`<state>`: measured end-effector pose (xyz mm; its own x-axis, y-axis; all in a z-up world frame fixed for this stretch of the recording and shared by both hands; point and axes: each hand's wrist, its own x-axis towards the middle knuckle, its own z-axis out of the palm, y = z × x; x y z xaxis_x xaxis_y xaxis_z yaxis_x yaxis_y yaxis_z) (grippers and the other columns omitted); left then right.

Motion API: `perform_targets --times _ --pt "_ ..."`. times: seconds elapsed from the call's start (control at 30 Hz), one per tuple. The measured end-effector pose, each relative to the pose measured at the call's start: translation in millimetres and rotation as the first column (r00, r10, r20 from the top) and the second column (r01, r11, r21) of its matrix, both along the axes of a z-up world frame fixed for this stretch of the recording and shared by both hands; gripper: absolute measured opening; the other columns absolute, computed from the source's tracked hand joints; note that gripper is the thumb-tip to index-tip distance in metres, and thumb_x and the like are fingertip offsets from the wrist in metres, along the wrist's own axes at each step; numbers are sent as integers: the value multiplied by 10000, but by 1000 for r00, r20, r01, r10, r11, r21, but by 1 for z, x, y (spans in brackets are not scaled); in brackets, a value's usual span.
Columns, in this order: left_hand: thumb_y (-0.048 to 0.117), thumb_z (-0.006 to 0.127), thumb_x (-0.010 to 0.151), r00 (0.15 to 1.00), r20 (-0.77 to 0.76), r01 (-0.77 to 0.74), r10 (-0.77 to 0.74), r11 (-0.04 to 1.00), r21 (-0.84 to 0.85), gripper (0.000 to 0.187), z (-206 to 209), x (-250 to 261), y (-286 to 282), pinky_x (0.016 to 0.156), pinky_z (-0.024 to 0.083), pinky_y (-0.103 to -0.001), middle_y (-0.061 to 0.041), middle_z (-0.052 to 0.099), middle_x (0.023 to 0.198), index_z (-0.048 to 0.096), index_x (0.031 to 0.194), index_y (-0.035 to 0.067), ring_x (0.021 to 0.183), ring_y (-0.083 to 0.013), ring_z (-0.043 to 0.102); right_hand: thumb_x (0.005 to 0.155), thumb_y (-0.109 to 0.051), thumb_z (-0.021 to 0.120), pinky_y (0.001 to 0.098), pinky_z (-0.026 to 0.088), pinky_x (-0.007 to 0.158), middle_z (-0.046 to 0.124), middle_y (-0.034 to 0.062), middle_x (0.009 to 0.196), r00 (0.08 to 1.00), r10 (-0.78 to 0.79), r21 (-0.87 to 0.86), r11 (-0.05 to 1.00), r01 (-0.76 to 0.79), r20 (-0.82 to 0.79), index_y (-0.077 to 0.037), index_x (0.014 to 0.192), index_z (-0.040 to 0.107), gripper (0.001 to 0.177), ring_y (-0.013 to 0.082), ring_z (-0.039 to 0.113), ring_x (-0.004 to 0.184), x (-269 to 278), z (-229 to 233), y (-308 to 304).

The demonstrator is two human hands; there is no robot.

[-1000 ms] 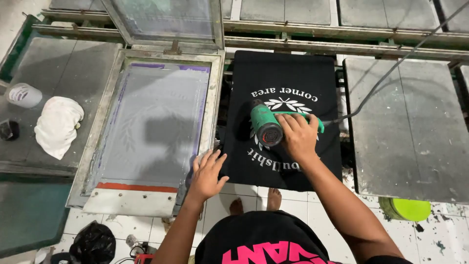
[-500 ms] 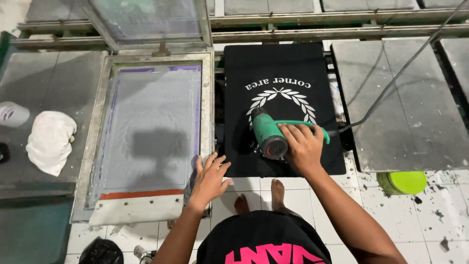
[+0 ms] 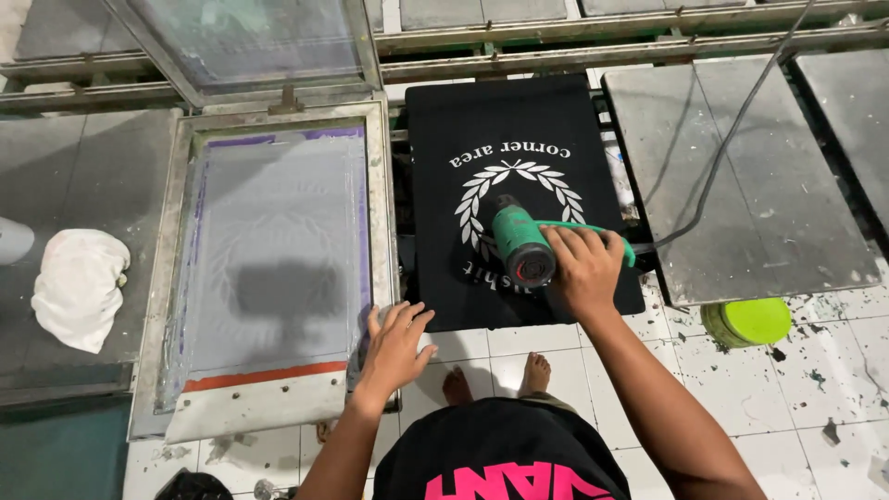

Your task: Using a handheld heat gun to dry the ink on a freshly screen-printed t-shirt.

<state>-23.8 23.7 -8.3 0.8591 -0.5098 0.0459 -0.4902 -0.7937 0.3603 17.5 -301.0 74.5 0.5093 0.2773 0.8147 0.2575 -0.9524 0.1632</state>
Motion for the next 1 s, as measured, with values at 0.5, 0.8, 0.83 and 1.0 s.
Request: perform_targets --times 0.5,0.8,0.83,1.0 --pt "328 742 908 994 -74 -86 86 996 1 525 20 0 -15 1151 171 -695 -129 596 1376 598 1373 131 1380 -339 468 1025 -170 582 409 468 898 729 -24 981 995 91 69 994 -89 -29 -192 1112 764 204 209 684 911 3 -6 4" --pt "378 696 946 977 -122 -171 177 984 59 537 23 5 -49 1147 181 -696 -104 561 1440 566 1416 151 1399 -319 451 1018 -219 632 428 465 914 732 -9 1000 995 92 73 993 -90 -23 -177 1115 768 172 220 685 927 -5 -4 -47" --pt "378 696 946 976 -123 -171 177 983 59 537 24 5 -54 1147 181 -696 -104 561 1440 566 1416 151 1399 -319 451 1018 -219 632 428 465 914 732 -9 1000 995 93 73 993 -91 -23 -177 1115 768 172 220 685 927 -5 -7 -55" --pt "373 721 928 975 -86 -204 207 978 43 547 21 3 -78 1154 188 -694 -95 567 1430 571 1412 166 1393 -316 460 1017 -217 626 410 449 941 732 -33 1011 998 58 54 997 -57 -17 -203 1114 766 171 196 682 940 -9 -10 -89"
